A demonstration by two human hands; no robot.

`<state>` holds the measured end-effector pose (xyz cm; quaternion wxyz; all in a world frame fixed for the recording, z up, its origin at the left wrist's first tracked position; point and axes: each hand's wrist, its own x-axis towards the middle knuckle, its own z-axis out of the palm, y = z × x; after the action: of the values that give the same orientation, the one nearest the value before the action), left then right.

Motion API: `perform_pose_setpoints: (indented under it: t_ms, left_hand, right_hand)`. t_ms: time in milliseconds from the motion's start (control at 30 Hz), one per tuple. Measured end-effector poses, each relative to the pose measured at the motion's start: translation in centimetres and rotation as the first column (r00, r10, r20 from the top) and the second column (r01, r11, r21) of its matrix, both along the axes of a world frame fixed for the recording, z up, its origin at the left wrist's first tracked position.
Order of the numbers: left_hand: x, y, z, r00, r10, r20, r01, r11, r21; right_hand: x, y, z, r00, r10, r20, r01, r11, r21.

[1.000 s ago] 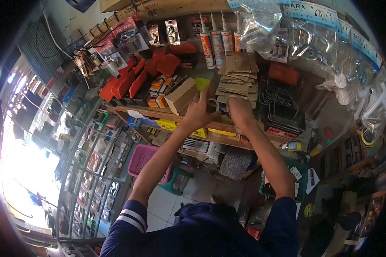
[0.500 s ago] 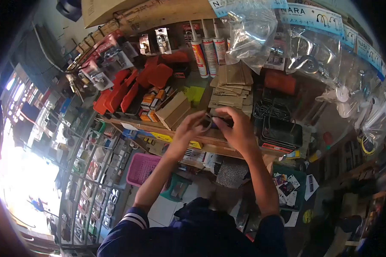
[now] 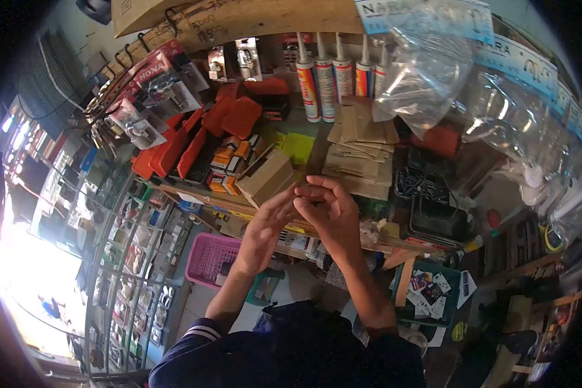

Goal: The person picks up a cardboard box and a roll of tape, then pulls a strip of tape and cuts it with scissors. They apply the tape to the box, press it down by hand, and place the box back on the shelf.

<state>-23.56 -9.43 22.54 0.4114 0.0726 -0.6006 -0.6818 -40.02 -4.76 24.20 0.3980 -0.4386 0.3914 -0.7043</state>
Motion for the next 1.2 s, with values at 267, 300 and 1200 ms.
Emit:
perform_pose_setpoints:
  t_ms: [267,300,1200]
  left_hand:
    - [2.0,-0.8,0.4,0.957,0.211,0.201,-0.125,0.92,-0.371]
    - [2.3,-1.0,0.5,0.902,0.335,0.271,-0.155,0.838,-0.523]
    - [2.4,-7.9,-3.5,0.324,0.942,0.082,-0.769,0.313,-0.557]
  right_hand:
    - [1.2,-1.2,-0.6,0.982,0.016,0.188,-0.039,0.992,0.117]
    - [1.3,-1.4,-0.7,0.986,0.013,0.165,-0.03,0.994,0.103]
    - [0.6,-2.4,-2.8,0.992,-0.099,0.074,0.096,0.995,0.039]
